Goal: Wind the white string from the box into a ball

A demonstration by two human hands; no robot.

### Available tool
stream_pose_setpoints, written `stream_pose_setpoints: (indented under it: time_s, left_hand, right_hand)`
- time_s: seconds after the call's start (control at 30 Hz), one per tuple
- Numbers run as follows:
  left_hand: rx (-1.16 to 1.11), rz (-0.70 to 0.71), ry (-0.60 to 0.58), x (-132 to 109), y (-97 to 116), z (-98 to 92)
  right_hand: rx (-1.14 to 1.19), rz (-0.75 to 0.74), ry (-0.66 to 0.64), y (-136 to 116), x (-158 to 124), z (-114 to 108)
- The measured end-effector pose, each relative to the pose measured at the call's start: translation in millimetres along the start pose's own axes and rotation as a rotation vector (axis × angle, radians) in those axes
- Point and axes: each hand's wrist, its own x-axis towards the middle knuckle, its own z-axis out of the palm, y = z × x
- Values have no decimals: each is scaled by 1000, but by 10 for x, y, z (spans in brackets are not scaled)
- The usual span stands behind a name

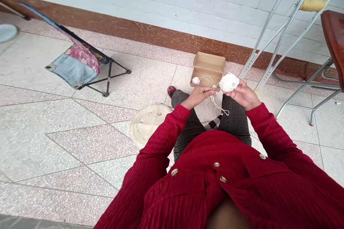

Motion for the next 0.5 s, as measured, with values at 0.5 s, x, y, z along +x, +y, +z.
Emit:
stream_pose_setpoints:
  time_s: [0.5]
  left_hand:
    - [-416, -124, 367, -43, -122, -2]
  right_hand:
    - [-48, -101, 182, -42, -32, 43]
